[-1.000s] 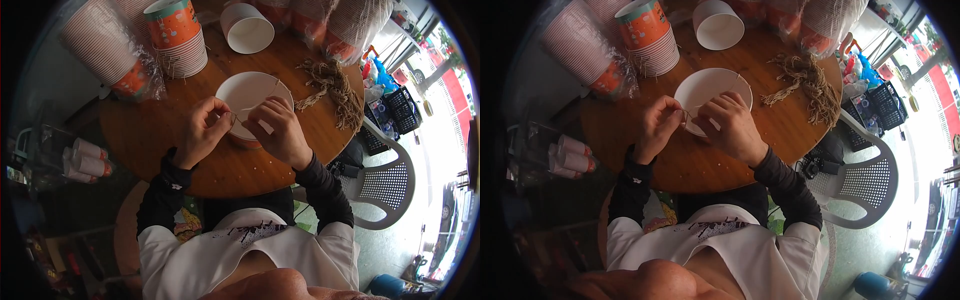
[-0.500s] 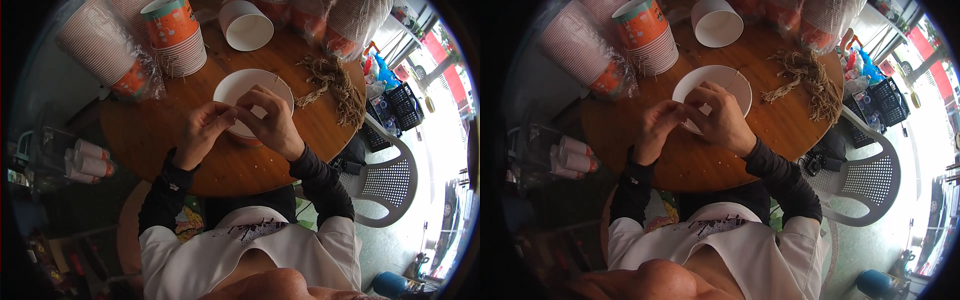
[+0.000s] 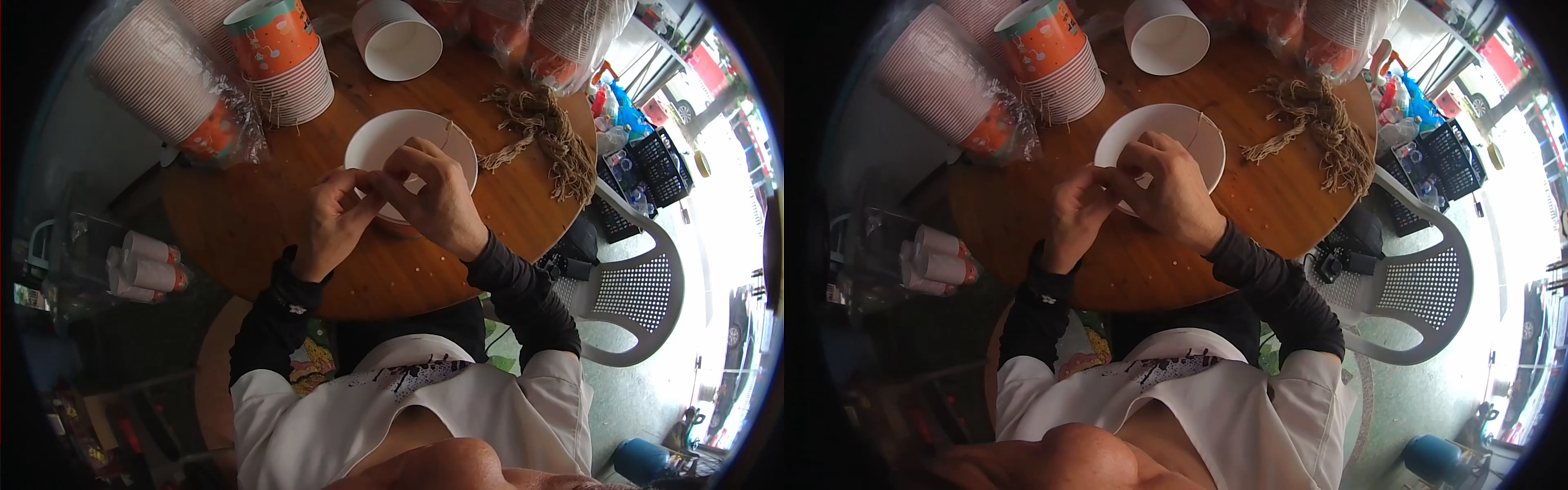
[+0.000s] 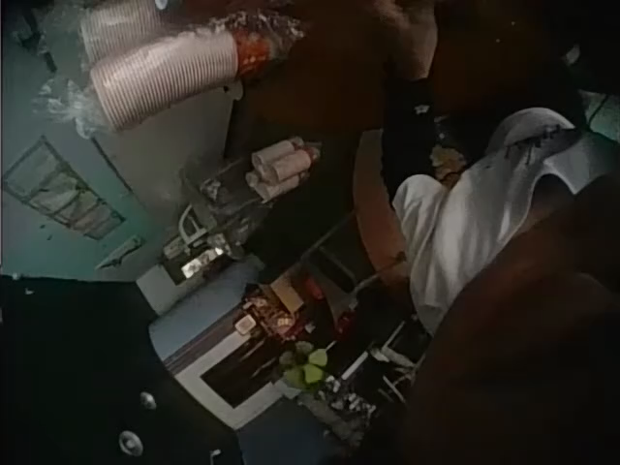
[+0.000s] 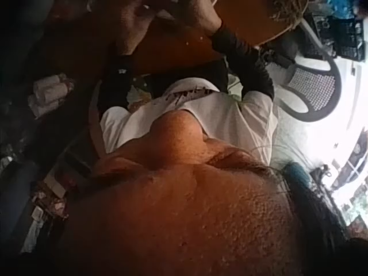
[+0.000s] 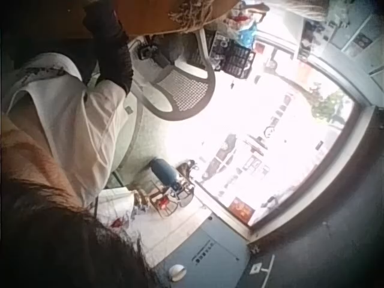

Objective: The recorder is threading and tying strings through pre-punched holes in paper buckets to create handles.

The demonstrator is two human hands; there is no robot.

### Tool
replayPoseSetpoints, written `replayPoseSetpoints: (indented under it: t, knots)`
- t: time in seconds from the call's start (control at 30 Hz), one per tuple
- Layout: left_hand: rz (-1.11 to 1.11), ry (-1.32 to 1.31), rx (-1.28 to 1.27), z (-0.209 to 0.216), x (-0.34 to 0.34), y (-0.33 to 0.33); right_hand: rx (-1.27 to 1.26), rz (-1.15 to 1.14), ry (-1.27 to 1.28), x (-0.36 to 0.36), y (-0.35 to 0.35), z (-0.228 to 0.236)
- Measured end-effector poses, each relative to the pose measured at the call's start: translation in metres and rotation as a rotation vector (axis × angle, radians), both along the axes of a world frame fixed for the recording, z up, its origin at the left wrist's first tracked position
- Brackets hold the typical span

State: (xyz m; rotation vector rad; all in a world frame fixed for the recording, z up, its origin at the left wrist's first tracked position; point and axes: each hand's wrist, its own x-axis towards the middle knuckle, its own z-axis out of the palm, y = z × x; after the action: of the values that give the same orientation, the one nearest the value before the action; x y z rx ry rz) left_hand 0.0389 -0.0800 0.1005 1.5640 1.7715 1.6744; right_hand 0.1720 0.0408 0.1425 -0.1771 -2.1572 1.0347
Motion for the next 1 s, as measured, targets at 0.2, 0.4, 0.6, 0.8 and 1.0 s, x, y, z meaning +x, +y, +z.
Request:
replayPoseSetpoints:
  t: [0.2, 0.4, 0.6, 0.8, 1.0]
  knots:
    - [-0.056, -0.366, -0.018, 0.02, 0.012, -0.004, -0.137, 0.003, 0.041, 0.005, 0.006, 0.001]
    - [-0.053, -0.437, 0.001, 0.018, 0.011, -0.008, 0.126, -0.013, -0.002, 0.006, 0.003, -0.007]
    - [-0.043, -0.408, -0.066, 0.021, 0.011, -0.008, 0.125, -0.081, 0.012, 0.008, 0.0, -0.005]
    - [-0.092, -0.519, 0.036, 0.022, 0.013, -0.006, 0.131, -0.057, 0.025, 0.008, 0.0, -0.006]
    - [-0.139, -0.568, 0.045, 0.024, 0.014, -0.003, 0.158, -0.042, 0.05, 0.01, 0.001, -0.004]
